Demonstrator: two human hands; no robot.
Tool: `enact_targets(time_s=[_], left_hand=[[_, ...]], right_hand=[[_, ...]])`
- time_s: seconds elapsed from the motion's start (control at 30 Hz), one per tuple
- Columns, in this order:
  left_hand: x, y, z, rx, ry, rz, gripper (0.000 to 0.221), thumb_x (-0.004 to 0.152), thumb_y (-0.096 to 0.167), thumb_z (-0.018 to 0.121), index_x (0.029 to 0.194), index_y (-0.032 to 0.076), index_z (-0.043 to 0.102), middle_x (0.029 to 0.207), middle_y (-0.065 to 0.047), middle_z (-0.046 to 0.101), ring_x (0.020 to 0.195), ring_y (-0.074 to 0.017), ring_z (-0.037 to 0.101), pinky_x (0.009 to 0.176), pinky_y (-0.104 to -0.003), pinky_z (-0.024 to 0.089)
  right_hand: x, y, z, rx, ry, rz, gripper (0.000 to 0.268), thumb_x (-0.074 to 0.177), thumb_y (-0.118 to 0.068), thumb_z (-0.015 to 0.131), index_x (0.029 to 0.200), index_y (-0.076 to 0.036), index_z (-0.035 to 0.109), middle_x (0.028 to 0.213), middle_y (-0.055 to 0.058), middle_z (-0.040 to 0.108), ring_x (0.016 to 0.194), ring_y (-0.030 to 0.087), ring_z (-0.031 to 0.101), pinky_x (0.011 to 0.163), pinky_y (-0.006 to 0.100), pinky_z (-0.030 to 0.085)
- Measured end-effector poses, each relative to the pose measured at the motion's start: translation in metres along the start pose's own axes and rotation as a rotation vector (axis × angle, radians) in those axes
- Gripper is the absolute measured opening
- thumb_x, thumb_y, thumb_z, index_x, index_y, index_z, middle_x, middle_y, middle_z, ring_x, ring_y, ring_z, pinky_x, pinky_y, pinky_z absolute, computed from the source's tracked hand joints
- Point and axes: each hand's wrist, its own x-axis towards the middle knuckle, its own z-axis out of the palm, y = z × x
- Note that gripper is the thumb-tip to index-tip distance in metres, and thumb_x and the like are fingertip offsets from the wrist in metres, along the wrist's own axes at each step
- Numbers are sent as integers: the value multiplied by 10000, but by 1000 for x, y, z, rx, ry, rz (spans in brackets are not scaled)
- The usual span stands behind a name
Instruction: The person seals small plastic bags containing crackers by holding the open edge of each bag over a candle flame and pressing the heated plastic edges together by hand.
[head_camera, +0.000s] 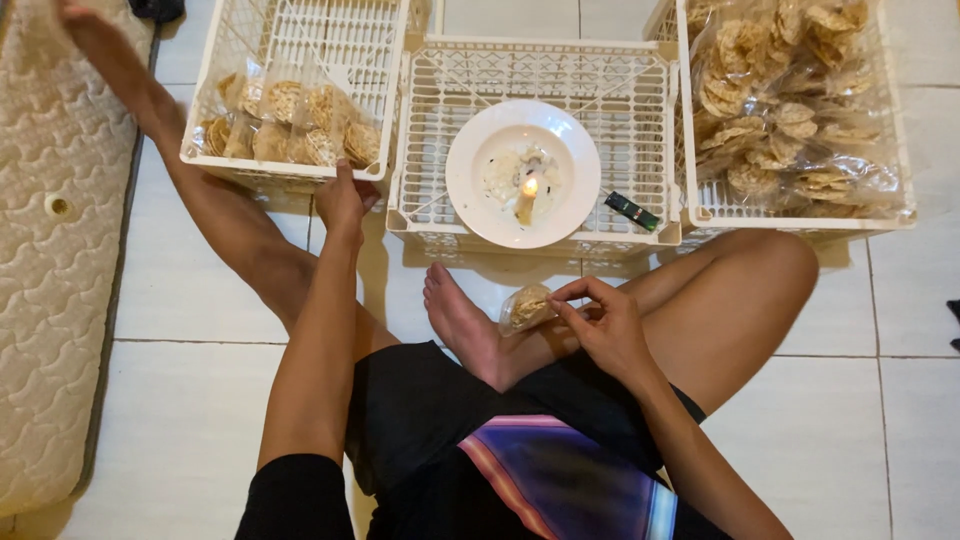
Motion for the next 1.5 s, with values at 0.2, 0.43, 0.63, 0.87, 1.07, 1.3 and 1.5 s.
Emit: enact_targets(time_s=[0.2,0.43,0.63,0.87,1.07,1.3,1.5], left_hand=[[12,1,7,-53,-38,-49,417,817,306,556,958,-84,517,815,-238,558,711,-372,650,556,-421,614],[16,-2,25,-107,-46,-98,407,816,315,531,976,-56,481,807,-237,542,694,-399,646,568,-435,604],[12,-14,17,-48,98,-62,357,711,301,544,565,-25,544,522,-190,547,416,-271,600,378,-320,531],[-4,-19,3,4,111,-74,371,705,293,526,486,-6,557,483,-187,547,385,-256,586,390,-303,521],[-41,4,-5,-102,16,-79,379,778,264,514,608,-72,563,616,-219,554,585,-312,641,548,-362,582],[-55,-7,-17,48,-41,24,347,837,343,482,717,31,575,707,-123,577,621,-195,624,591,-310,563],[-248,39,16,89,-166,530,280,793,355,444,662,119,516,609,-17,468,647,-123,495,603,-220,415]], right_hand=[[0,-4,-3,-1,16,2,90,724,-41,687,806,-63,660,762,90,669,759,176,633,580,251,523],[-1,-3,-2,-4,40,-6,89,699,-31,705,776,-63,671,730,77,677,737,174,641,553,255,531],[-6,-2,4,-17,39,0,103,700,-1,693,790,-45,665,736,82,670,754,176,634,569,259,529],[-8,-3,1,-16,9,2,81,714,-33,694,784,-65,669,748,62,682,755,144,634,580,247,530],[-6,0,0,11,8,-15,81,715,-36,696,785,-68,669,740,61,675,754,128,618,584,232,517],[-4,-2,-3,26,-8,-26,76,712,-9,689,772,-38,653,727,99,669,739,181,632,564,263,527],[-7,-12,-6,37,51,-45,70,733,-42,684,793,-69,661,734,46,664,746,115,605,574,218,512]])
